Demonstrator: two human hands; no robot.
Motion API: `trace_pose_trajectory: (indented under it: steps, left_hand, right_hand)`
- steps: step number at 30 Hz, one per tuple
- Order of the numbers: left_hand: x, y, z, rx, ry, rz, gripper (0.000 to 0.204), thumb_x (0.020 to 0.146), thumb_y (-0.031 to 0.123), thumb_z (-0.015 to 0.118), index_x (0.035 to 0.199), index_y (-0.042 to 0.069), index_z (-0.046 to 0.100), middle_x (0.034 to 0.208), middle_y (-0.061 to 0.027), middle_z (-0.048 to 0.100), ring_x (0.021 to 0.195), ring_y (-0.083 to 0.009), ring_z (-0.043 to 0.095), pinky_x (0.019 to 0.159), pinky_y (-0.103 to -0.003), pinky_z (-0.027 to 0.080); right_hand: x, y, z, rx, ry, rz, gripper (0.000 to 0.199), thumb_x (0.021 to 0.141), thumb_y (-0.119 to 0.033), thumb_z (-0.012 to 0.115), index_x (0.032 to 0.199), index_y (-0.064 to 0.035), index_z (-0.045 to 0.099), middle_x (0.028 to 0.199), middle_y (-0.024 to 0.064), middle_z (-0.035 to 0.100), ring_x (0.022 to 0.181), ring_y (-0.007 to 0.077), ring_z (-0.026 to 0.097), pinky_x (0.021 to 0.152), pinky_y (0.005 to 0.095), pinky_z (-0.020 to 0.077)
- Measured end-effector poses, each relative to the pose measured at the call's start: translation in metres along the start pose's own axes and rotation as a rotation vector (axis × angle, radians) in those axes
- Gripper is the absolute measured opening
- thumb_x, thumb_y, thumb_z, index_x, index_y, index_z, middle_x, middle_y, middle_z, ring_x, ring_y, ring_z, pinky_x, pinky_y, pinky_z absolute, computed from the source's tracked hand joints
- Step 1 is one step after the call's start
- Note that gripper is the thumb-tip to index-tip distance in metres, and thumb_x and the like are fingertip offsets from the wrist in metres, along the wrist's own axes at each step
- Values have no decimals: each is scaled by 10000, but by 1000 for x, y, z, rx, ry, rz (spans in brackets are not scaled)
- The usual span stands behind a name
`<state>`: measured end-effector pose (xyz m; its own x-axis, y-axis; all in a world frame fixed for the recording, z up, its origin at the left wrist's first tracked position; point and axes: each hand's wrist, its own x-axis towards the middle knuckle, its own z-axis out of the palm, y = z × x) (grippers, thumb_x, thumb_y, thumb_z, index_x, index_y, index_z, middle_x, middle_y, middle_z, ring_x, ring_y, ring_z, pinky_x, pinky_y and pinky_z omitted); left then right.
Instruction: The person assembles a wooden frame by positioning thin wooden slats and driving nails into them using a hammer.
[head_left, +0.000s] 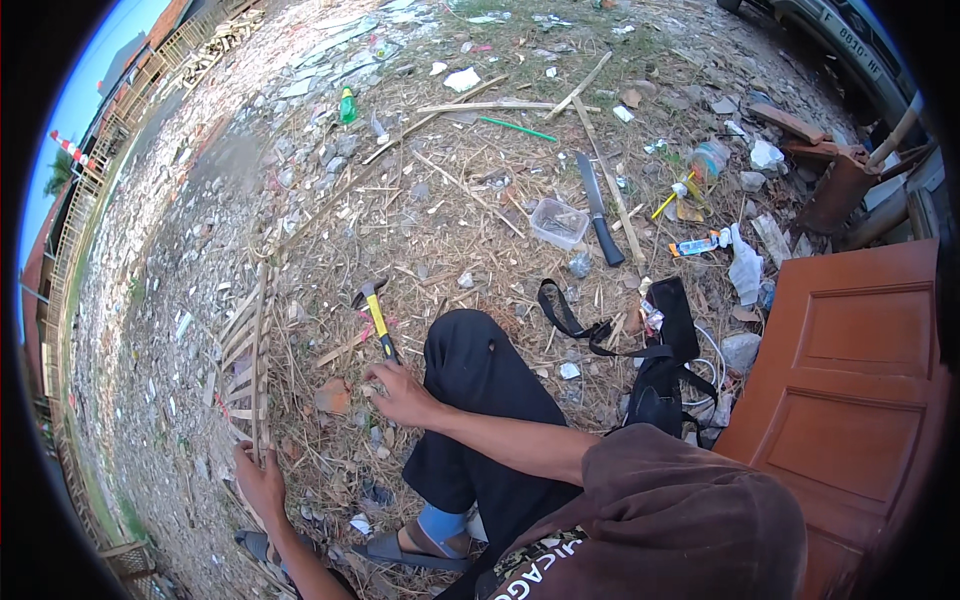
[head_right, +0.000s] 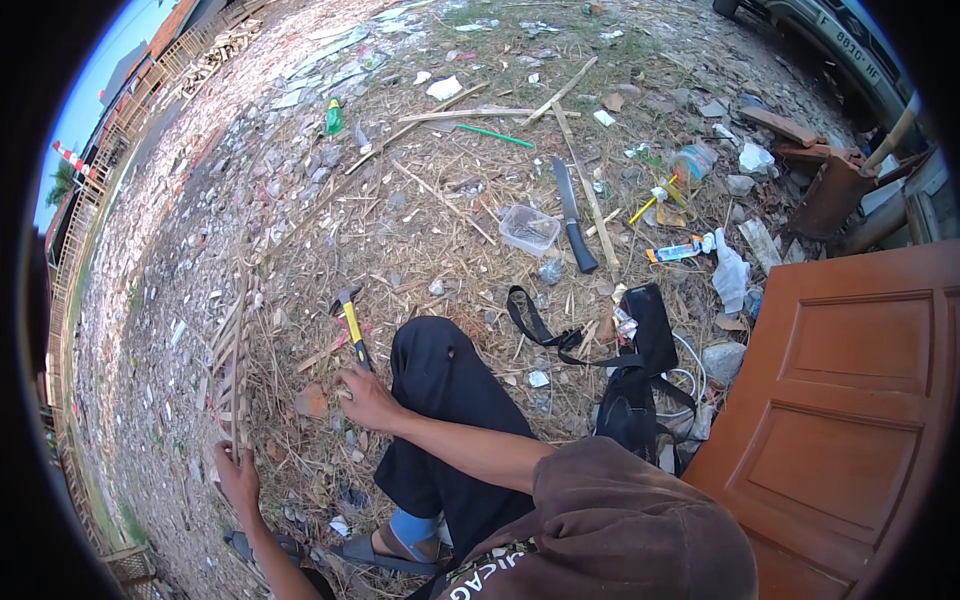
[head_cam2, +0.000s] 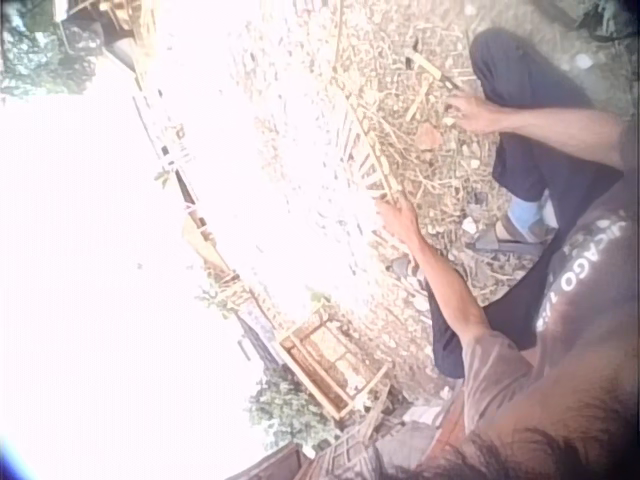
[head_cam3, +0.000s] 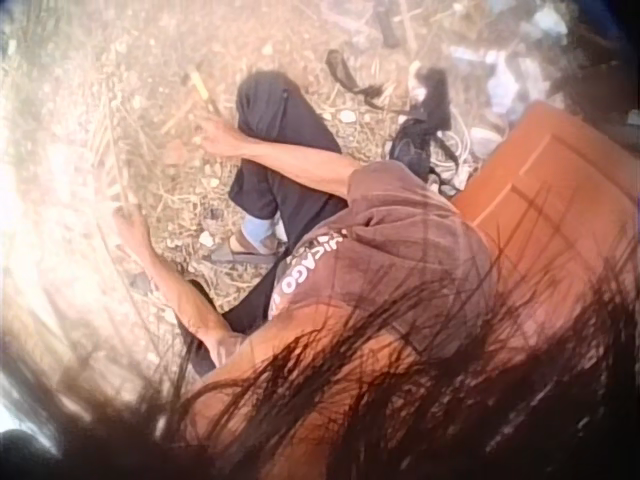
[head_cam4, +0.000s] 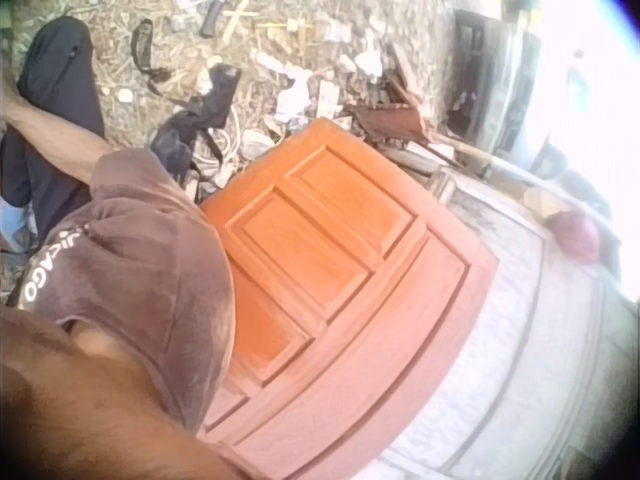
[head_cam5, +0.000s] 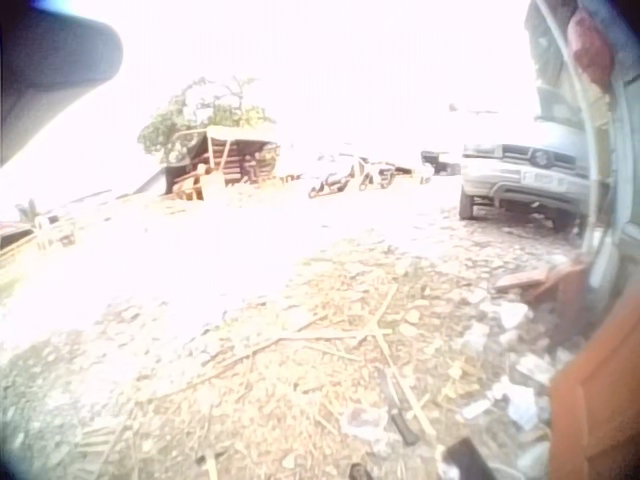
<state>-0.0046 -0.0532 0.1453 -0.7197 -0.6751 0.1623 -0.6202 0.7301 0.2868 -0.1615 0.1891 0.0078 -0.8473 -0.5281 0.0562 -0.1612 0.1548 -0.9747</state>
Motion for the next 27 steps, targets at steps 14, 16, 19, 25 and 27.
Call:
trace_pose_trajectory:
  steps: [14,16,19,25,27]
  left_hand:
    - [-62,4,115,152,-129,40,474,827,189,732,1196,-3,506,1089,-236,595,993,-465,553,842,-545,447]
    - [-67,1,125,202,-63,56,499,828,205,735,1210,-16,502,1086,-242,595,1001,-464,557,843,-541,449]
    - [-59,-2,135,204,-79,64,509,827,213,737,1208,-26,500,1090,-246,596,1014,-459,562,846,-536,462]
    - [-47,14,136,194,-70,70,503,825,211,739,1210,-12,506,1087,-231,603,1023,-445,567,857,-527,471]
    - [-44,18,139,187,-51,55,506,821,212,743,1211,-7,507,1086,-224,605,1024,-438,569,854,-524,473]
  right_hand:
    - [-16,104,-414,-1049,824,546,379,851,-204,650,1166,-9,572,1162,226,601,1106,406,589,908,519,485]
    - [-25,102,-411,-1015,710,716,450,852,-252,669,1211,-8,553,1233,227,573,1188,404,554,953,542,473]
    - [-18,88,-413,-996,582,846,503,857,-290,680,1265,-29,546,1246,211,614,1182,376,600,962,523,490]
    - [-5,51,-429,-944,496,941,453,879,-322,630,1207,-10,619,1214,221,666,1143,384,642,958,487,509]
    - [-4,51,-441,-909,580,830,432,914,-329,574,1173,13,627,1149,234,683,1099,408,647,922,497,507]
